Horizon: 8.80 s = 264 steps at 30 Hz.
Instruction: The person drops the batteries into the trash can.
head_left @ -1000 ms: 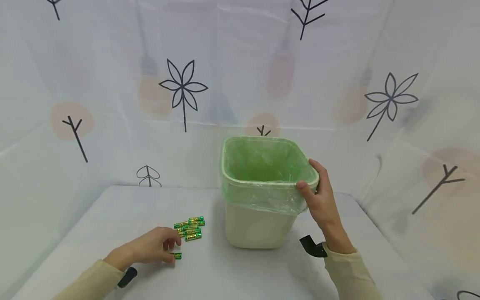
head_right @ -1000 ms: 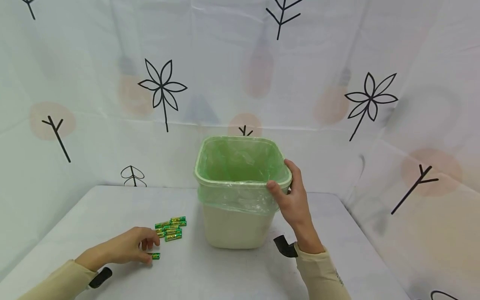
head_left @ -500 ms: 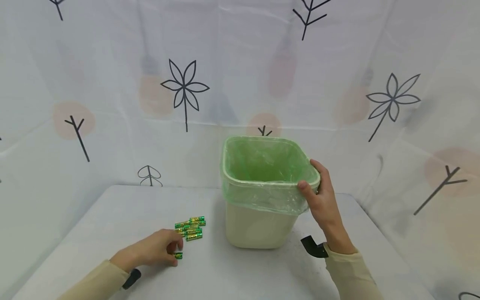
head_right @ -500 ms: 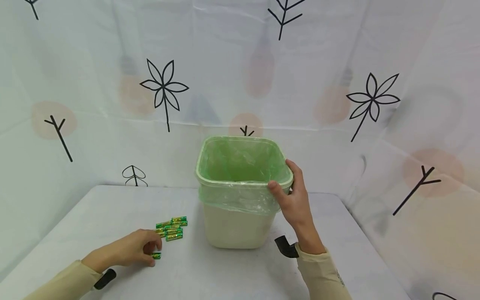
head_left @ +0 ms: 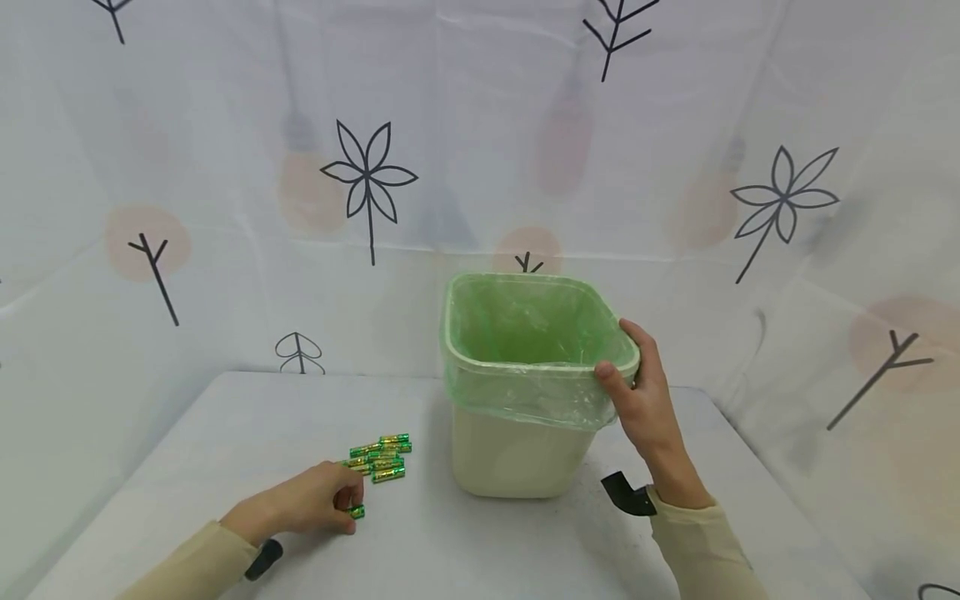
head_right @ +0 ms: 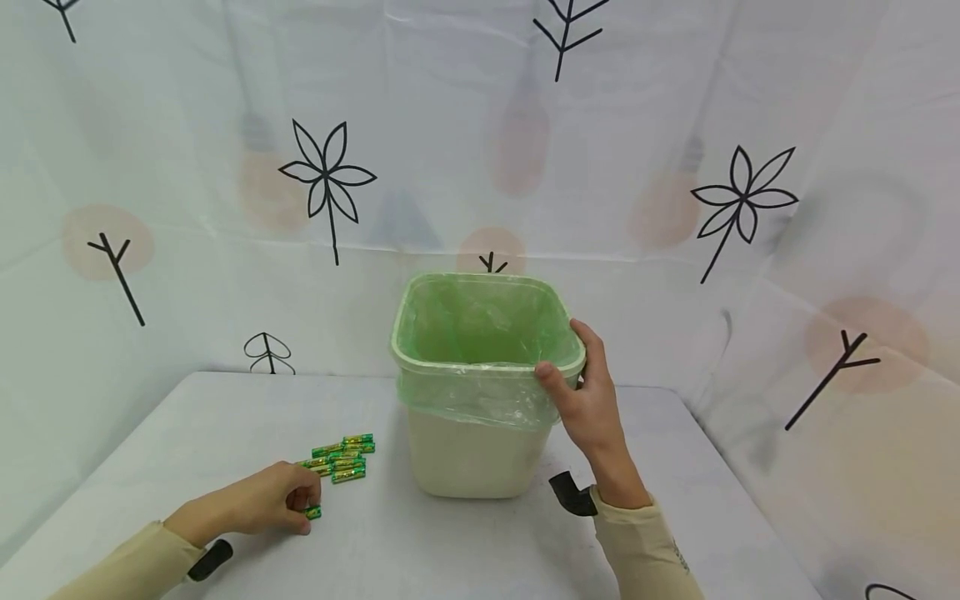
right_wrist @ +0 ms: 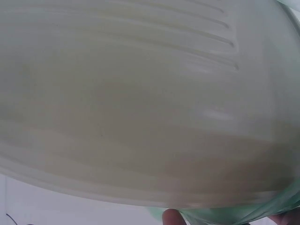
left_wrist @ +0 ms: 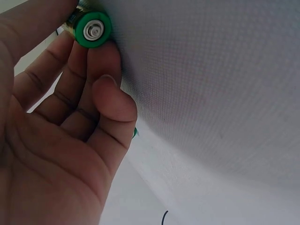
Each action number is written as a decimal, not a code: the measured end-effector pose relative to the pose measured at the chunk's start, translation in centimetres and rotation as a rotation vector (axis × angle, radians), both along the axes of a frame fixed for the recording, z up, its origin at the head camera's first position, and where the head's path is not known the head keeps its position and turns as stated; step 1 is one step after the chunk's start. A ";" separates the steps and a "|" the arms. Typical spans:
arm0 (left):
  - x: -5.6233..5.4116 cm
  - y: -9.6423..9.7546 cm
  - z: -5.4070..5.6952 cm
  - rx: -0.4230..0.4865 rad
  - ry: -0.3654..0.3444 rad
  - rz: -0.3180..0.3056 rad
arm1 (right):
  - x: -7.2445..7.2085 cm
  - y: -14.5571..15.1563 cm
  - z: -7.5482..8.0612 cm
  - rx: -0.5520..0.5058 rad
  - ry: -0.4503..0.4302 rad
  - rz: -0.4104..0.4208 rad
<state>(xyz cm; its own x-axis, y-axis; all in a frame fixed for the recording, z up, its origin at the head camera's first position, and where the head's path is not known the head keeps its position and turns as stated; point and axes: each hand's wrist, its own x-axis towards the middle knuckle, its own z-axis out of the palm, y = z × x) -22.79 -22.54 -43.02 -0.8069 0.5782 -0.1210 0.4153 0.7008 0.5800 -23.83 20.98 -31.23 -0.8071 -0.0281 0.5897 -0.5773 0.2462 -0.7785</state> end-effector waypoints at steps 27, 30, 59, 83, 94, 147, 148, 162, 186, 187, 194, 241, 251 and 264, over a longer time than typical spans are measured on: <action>-0.9 1.7 8.4 -0.064 0.226 0.007 | -0.1 0.1 -0.1 -0.002 -0.005 -0.016; -1.2 2.1 10.6 -0.079 0.268 0.002 | -0.1 0.1 -0.1 0.000 -0.008 -0.015; -5.5 14.2 26.5 0.050 0.496 -0.156 | -0.2 0.3 0.1 0.020 -0.001 -0.028; -7.2 19.8 21.8 -0.032 0.428 -0.234 | -0.1 0.2 -0.1 0.025 0.000 -0.025; -6.8 19.8 21.8 -0.038 0.427 -0.209 | 0.0 0.2 -0.1 0.022 0.008 -0.013; -1.7 2.6 10.3 0.076 0.451 0.035 | 0.0 0.3 -0.3 -0.002 -0.012 -0.015; -1.7 2.6 9.9 0.076 0.447 0.026 | 0.0 0.3 -0.4 -0.002 -0.009 -0.013; -1.9 3.7 3.8 0.020 0.295 -0.006 | -0.1 0.2 -0.3 0.001 0.001 -0.006; -2.9 5.1 0.6 -0.092 0.261 0.013 | -0.3 0.3 -0.3 -0.001 0.002 -0.005; -3.0 5.1 0.5 -0.092 0.264 0.012 | -0.3 0.3 -0.4 -0.003 0.001 -0.005; -3.3 4.9 0.0 -0.075 0.226 -0.023 | -0.3 0.3 -0.5 0.004 0.001 -0.012; -2.9 5.3 1.0 -0.017 0.181 -0.087 | -0.2 0.3 -0.4 0.018 -0.008 -0.018; -3.5 4.5 8.8 -0.007 0.237 0.008 | -0.3 0.2 -0.2 0.007 0.006 -0.011; -4.0 5.6 20.7 0.039 0.459 0.008 | -0.4 0.0 0.1 0.005 0.013 0.001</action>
